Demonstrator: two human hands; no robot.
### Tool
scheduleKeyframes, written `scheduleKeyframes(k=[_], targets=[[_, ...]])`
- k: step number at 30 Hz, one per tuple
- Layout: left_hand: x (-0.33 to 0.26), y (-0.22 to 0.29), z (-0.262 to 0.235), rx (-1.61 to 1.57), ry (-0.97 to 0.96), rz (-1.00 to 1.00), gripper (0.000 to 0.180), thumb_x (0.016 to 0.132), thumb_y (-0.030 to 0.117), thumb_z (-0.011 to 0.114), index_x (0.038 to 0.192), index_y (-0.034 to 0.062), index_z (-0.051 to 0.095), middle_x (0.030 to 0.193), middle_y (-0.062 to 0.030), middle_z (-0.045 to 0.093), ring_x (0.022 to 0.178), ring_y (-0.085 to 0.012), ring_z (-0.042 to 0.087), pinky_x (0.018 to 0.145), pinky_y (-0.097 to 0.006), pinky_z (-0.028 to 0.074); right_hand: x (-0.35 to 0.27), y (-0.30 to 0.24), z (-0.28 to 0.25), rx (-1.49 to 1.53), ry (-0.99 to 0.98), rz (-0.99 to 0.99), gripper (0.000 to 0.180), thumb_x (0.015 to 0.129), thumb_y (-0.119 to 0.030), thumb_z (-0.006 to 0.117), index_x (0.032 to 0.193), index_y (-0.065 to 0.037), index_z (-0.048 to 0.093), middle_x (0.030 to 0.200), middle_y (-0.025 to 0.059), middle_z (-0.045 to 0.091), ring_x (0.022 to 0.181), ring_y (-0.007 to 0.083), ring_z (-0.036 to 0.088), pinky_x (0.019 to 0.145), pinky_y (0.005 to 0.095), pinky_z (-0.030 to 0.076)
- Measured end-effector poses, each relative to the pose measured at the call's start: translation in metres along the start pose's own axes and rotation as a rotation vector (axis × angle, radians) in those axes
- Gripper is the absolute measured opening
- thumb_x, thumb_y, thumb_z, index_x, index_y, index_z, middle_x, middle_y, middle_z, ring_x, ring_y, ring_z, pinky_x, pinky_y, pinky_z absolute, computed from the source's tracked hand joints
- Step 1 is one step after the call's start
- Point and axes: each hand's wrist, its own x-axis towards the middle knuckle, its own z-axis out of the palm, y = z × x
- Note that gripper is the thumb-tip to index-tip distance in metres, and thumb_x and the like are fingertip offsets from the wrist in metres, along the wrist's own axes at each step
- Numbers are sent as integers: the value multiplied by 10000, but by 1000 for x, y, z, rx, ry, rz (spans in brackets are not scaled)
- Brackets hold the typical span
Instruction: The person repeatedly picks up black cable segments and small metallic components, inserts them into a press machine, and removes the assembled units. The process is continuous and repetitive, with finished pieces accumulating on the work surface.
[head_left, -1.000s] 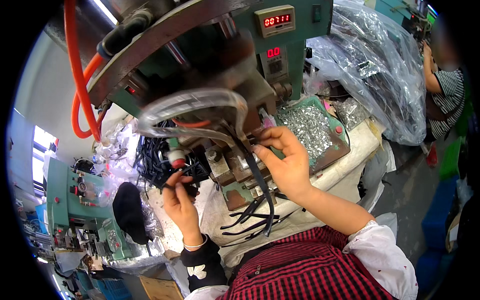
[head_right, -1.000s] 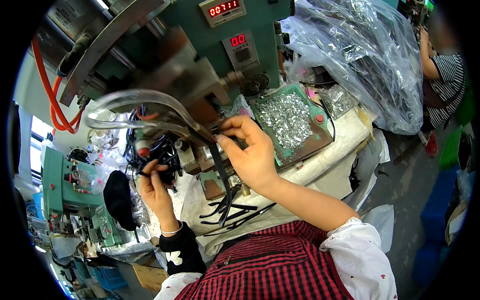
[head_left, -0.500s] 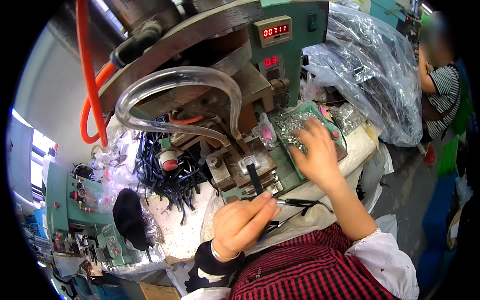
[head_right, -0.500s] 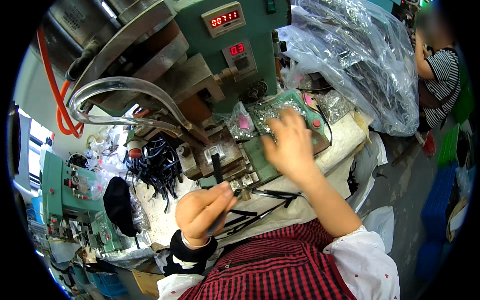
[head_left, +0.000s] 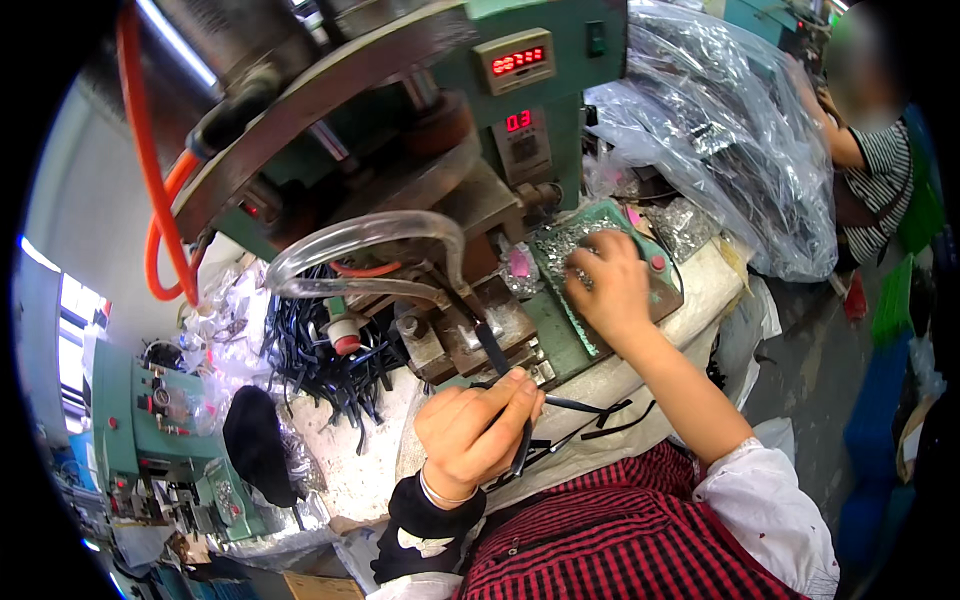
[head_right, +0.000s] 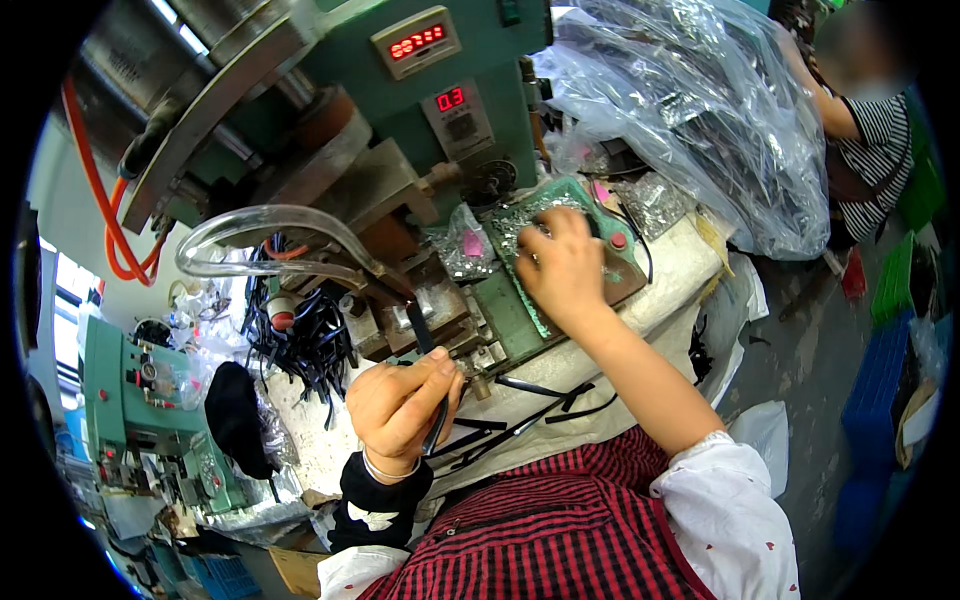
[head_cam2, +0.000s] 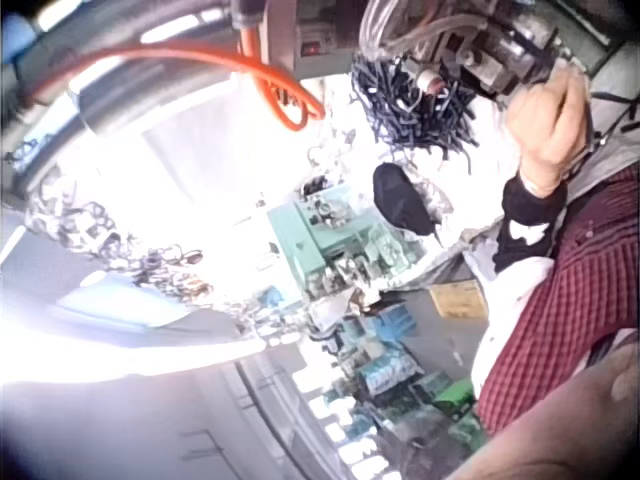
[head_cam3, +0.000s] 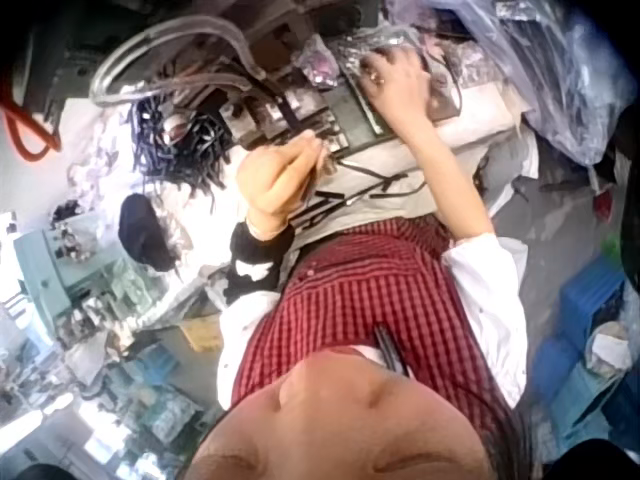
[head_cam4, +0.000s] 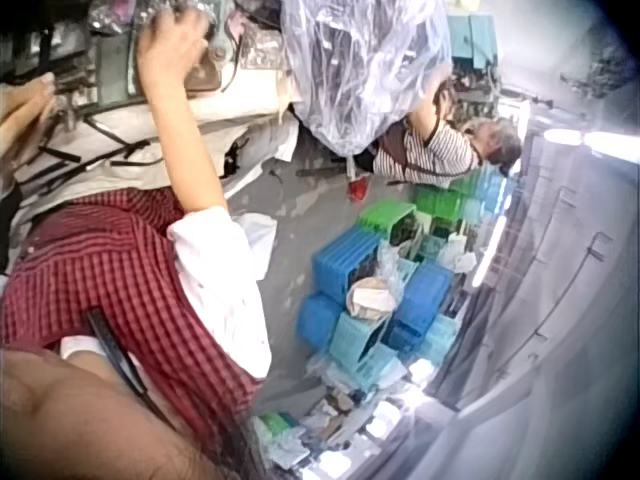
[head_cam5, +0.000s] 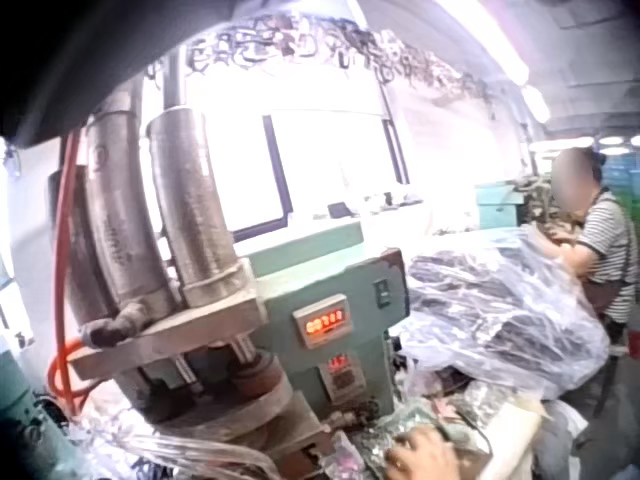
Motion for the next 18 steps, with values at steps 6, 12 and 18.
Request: scheduleKeyframes(k=[6,12,18], targets=[[-8,13,-26,78,-146,-83,285,725,33,828,997,64,745,1043,-126,751,622,-158,639,527,-263,452,10,-5,23,-87,-89,22,180,769,-142,737,944,-121,701,1227,132,616,1278,324,518,830,473,529],[-65,-12,-88,427,117,-647,131,864,-87,674,979,-42,720,934,-144,740,766,-229,685,702,-287,529,6,18,-11,-10,-29,-14,128,757,-95,738,876,-89,690,1065,84,666,1044,309,619,813,445,521],[-68,-88,-95,461,-61,-777,126,844,9,712,963,39,742,837,-128,666,747,-284,646,672,-348,498,4,5,-21,-182,-74,-2,177,771,-142,763,870,-27,670,1098,135,674,1108,344,618,858,441,518]])
